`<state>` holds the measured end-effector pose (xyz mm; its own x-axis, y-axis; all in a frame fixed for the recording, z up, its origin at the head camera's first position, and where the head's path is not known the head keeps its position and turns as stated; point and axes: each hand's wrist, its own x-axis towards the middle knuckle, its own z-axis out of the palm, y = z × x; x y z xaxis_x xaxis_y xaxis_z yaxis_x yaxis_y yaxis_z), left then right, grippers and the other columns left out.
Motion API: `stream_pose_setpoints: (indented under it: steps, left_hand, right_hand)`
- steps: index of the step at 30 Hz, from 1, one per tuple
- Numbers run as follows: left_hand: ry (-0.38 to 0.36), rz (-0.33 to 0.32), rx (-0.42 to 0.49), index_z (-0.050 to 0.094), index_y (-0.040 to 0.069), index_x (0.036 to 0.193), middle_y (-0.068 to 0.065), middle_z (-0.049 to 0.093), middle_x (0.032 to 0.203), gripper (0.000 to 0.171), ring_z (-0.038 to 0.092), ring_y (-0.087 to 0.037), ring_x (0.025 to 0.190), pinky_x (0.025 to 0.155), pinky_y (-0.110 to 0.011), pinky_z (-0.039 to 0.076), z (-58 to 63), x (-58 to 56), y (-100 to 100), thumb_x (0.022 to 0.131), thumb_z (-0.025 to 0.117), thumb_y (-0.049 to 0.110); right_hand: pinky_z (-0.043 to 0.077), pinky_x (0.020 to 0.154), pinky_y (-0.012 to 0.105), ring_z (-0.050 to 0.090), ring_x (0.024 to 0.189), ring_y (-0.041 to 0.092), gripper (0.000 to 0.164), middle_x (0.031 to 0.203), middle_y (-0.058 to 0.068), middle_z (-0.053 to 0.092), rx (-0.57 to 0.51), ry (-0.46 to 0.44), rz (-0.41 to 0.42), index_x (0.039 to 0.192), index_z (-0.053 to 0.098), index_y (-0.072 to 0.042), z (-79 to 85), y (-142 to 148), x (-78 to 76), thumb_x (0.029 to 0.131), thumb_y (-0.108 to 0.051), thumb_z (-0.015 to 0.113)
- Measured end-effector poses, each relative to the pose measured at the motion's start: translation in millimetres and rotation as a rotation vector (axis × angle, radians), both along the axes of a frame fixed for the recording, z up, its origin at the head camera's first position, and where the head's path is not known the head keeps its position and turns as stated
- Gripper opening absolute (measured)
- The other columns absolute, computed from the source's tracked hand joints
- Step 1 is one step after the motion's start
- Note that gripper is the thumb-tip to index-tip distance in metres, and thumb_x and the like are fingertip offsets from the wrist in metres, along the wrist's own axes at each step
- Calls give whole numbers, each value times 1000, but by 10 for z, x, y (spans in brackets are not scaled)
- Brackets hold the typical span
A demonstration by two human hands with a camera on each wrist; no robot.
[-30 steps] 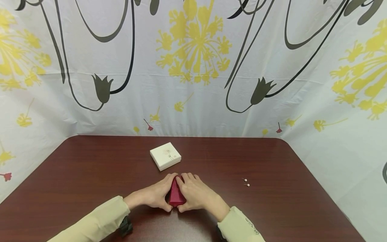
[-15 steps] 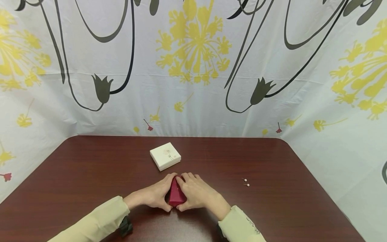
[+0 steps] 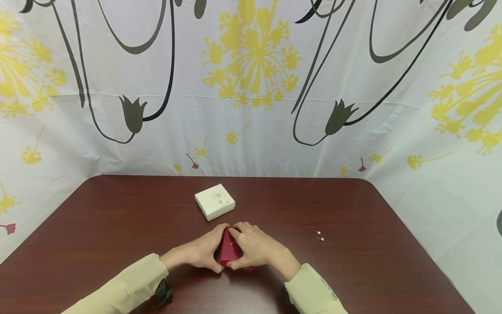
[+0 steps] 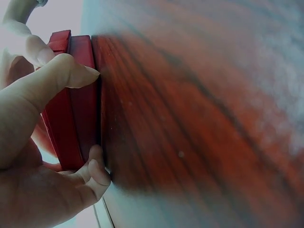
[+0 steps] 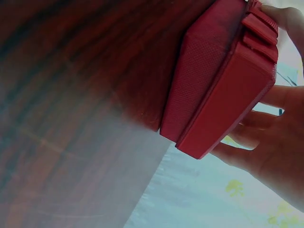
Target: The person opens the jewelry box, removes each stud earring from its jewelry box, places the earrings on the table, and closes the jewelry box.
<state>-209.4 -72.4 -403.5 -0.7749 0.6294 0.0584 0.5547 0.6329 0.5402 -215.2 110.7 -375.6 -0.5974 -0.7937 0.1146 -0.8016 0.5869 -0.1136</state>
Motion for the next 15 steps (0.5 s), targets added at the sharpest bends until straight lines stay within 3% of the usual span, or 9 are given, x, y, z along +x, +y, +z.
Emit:
stream_pose_setpoints:
  steps: [15]
  left_hand:
    - [-5, 5, 8, 28, -5, 123, -11, 40, 114, 92, 45, -19, 102, 90, -28, 40, -4, -10, 1, 50, 82, 11]
  right_hand:
    - [44, 87, 34, 48, 104, 20, 76, 118, 12, 48, -5, 25, -7, 122, 49, 0, -19, 11, 10, 65, -46, 69]
